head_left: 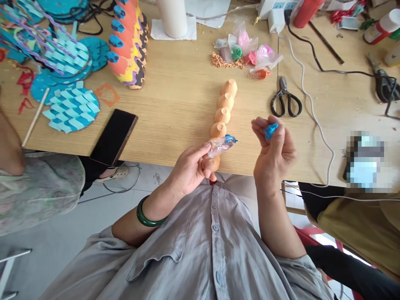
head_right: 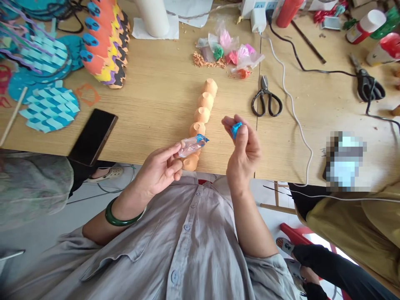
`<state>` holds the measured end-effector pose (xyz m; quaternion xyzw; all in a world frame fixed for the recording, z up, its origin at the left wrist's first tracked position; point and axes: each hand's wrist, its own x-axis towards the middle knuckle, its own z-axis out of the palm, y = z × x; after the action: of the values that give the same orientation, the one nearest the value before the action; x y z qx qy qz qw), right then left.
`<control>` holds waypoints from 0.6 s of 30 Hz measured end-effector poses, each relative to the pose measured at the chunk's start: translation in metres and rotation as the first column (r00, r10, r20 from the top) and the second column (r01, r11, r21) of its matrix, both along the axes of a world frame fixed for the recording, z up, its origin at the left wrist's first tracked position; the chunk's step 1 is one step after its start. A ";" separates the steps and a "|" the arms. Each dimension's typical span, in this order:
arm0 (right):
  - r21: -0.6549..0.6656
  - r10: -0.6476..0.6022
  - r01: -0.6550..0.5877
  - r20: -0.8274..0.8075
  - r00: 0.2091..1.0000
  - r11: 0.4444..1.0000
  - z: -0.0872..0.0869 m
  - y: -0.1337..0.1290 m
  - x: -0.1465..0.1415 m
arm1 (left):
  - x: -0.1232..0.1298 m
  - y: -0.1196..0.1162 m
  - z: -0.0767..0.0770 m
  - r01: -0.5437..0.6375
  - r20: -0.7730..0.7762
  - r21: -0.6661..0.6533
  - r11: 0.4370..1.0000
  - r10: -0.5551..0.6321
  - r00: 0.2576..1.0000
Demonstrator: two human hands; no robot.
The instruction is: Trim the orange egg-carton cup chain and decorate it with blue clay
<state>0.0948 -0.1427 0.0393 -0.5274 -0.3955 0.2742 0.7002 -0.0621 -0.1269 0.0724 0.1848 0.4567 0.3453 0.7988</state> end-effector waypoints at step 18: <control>-0.029 0.091 -0.097 -0.172 0.981 0.995 -0.005 0.004 0.006 | -0.001 -0.010 -0.006 0.122 -0.047 0.230 0.966 -0.114 0.992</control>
<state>0.1012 -0.1391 0.0343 -0.4956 -0.3536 0.3582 0.7078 -0.0629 -0.1373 0.0666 0.3095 0.4148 0.3451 0.7830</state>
